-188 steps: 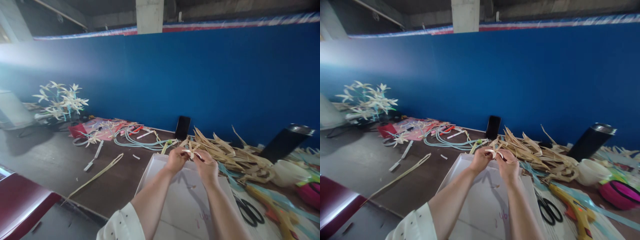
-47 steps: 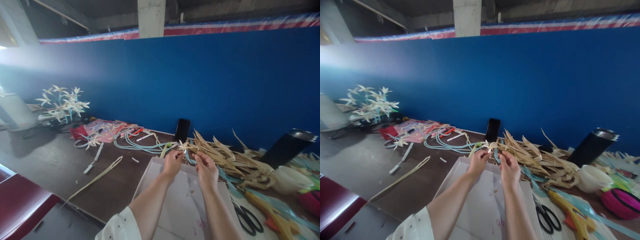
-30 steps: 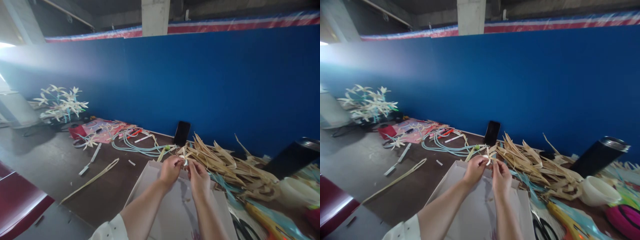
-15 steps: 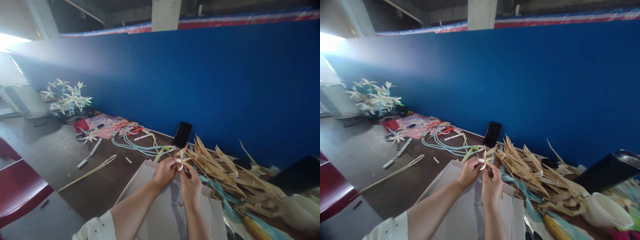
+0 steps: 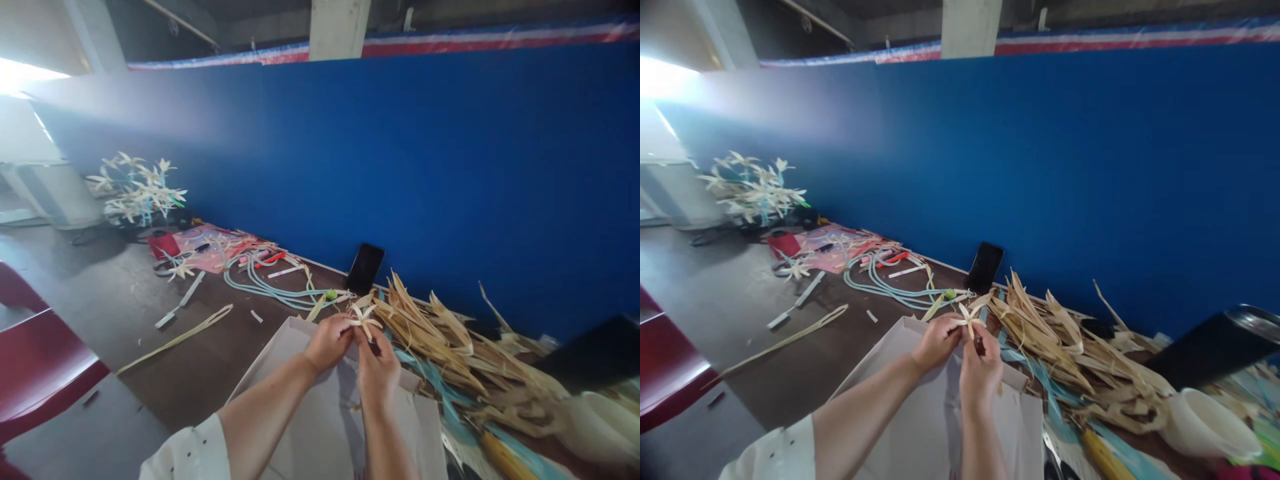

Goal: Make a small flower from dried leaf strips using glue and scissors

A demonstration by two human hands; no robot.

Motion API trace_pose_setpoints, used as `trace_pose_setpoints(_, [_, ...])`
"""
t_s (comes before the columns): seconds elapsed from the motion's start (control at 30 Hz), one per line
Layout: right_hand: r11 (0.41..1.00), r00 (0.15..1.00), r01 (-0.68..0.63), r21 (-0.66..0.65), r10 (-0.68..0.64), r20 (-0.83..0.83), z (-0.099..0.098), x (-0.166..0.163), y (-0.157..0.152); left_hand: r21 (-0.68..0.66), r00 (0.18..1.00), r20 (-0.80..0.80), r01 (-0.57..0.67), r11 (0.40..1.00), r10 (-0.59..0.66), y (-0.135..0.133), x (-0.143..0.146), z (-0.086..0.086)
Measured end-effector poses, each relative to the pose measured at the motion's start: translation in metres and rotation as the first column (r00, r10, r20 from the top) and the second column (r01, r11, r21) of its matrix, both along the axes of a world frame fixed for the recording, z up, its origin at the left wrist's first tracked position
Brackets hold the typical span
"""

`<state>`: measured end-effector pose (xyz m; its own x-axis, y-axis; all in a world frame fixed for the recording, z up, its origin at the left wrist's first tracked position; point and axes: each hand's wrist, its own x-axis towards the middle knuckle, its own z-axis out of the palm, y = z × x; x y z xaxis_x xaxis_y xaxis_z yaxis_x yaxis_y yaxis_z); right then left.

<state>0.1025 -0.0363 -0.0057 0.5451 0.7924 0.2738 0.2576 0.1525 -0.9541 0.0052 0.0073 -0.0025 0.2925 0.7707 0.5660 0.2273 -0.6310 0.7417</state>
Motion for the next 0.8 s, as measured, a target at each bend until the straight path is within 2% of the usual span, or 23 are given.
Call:
trace_pose_setpoints(0.13, [0.999,0.998,0.021,0.029,-0.023,0.063,-0.005,0.005,0.002,-0.017,0.996,-0.085,-0.022,1.000,0.021,-0.002,-0.001,0.000])
trace_pose_setpoints(0.33, [0.995,0.971,0.052,0.079,-0.069,0.227,-0.003,0.014,0.004,0.028,1.000,-0.022,0.001,1.000,0.000,-0.003,0.000,0.002])
trace_pose_setpoints(0.43, [0.990,0.967,0.079,0.113,-0.104,0.232,-0.002,0.017,0.005,0.022,0.999,0.025,-0.033,0.999,0.033,-0.003,0.000,0.002])
trace_pose_setpoints(0.57, [0.989,0.973,0.130,0.071,-0.141,0.181,0.003,0.019,0.004,0.004,0.991,0.085,-0.103,0.995,0.102,-0.001,-0.005,0.003])
trace_pose_setpoints(0.7, [0.989,0.976,0.142,0.039,-0.147,0.161,0.011,0.016,0.000,-0.120,0.959,0.242,-0.120,0.985,0.147,0.004,-0.009,0.008])
trace_pose_setpoints(0.8, [0.993,0.973,0.119,0.025,-0.122,0.196,0.013,0.015,-0.002,-0.322,0.908,0.408,0.047,0.945,0.093,0.006,-0.008,0.011])
